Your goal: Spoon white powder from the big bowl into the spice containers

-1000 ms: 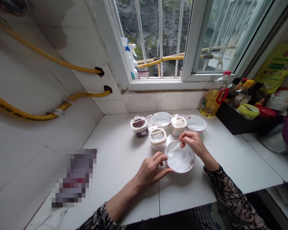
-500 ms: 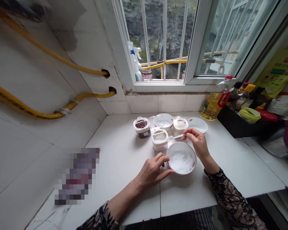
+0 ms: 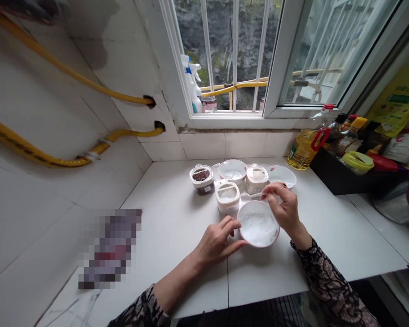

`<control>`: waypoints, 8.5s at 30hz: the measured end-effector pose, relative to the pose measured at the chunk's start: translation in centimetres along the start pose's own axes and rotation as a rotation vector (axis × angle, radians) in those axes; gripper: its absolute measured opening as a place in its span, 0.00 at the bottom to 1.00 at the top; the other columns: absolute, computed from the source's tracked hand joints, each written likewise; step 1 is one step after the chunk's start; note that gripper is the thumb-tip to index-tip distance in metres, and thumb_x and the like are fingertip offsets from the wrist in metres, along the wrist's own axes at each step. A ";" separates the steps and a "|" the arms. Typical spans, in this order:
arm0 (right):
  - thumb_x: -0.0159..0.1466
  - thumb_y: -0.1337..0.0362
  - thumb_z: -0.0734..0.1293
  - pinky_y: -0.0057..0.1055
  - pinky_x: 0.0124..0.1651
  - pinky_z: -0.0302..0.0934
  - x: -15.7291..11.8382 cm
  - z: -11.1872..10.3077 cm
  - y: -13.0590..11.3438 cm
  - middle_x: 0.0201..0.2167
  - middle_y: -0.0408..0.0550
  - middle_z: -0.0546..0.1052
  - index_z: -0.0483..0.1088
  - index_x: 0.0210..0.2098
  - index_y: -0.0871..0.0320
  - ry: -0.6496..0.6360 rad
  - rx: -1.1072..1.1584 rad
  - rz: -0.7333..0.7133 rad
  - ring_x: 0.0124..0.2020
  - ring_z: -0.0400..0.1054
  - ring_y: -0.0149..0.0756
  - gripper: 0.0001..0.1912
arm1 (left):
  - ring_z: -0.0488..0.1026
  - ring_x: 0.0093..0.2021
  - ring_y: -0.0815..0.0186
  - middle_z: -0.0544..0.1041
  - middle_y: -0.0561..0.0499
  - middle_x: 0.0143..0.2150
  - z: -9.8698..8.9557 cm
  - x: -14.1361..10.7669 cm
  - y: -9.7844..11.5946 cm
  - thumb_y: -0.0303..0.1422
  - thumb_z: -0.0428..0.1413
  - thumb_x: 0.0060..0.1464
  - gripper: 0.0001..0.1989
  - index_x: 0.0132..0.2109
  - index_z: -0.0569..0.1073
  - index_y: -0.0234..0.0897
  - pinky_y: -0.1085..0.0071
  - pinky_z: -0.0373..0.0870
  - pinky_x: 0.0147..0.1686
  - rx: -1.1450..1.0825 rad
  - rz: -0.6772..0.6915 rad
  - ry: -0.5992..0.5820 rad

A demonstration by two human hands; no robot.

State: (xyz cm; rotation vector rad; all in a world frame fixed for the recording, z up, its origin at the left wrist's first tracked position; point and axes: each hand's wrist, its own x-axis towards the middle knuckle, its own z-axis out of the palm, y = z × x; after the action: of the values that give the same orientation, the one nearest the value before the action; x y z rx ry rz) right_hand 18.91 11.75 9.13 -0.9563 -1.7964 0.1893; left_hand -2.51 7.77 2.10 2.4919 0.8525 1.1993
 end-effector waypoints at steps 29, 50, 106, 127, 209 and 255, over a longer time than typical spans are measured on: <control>0.52 0.68 0.59 0.26 0.27 0.60 -0.4 0.7 0.8 0.15 0.42 0.74 0.70 0.22 0.58 -0.304 0.245 0.522 0.20 0.68 0.32 0.08 | 0.70 0.26 0.72 0.71 0.51 0.35 0.0 -0.1 -0.1 0.41 0.55 0.62 0.13 0.45 0.66 0.37 0.78 0.68 0.22 -0.003 -0.002 -0.005; 0.54 0.74 0.59 0.33 0.40 0.60 -0.9 1.2 0.6 0.19 0.42 0.75 0.70 0.24 0.55 -0.414 0.024 0.101 0.30 0.66 0.37 0.11 | 0.71 0.27 0.72 0.70 0.52 0.34 -0.1 -0.1 0.0 0.42 0.55 0.63 0.13 0.46 0.66 0.37 0.77 0.69 0.23 0.003 -0.018 -0.020; 0.54 0.71 0.59 0.33 0.38 0.59 -0.2 0.0 0.2 0.19 0.43 0.72 0.67 0.21 0.54 -0.366 0.080 0.097 0.29 0.65 0.37 0.10 | 0.71 0.27 0.71 0.70 0.52 0.34 0.0 -0.1 0.0 0.42 0.55 0.62 0.13 0.45 0.66 0.37 0.77 0.69 0.23 -0.007 -0.017 -0.019; 0.46 0.65 0.61 0.26 0.24 0.57 0.7 0.1 1.0 0.10 0.40 0.69 0.71 0.17 0.58 -0.240 0.540 0.735 0.15 0.61 0.29 0.07 | 0.70 0.26 0.72 0.70 0.52 0.34 0.0 0.0 0.0 0.42 0.54 0.62 0.13 0.45 0.66 0.37 0.78 0.68 0.22 0.006 0.004 -0.001; 0.58 0.74 0.58 0.40 0.48 0.58 -0.7 0.7 1.0 0.20 0.41 0.72 0.68 0.27 0.55 -0.401 -0.071 -0.127 0.24 0.61 0.34 0.10 | 0.71 0.26 0.72 0.70 0.53 0.33 0.1 -0.2 -0.1 0.42 0.55 0.62 0.13 0.45 0.66 0.37 0.77 0.69 0.22 0.000 -0.011 -0.010; 0.63 0.72 0.60 0.37 0.43 0.61 0.1 0.8 -0.6 0.24 0.43 0.76 0.69 0.32 0.55 -0.004 0.034 -0.023 0.32 0.69 0.39 0.08 | 0.70 0.25 0.72 0.69 0.53 0.33 0.0 -0.1 0.0 0.43 0.52 0.64 0.13 0.44 0.65 0.37 0.77 0.68 0.21 0.008 -0.002 -0.018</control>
State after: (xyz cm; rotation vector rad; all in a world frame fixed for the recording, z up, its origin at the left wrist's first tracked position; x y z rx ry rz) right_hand 17.93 11.64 9.20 -0.9115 -1.8017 0.2063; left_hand -2.54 7.74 2.02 2.5037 0.8568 1.1726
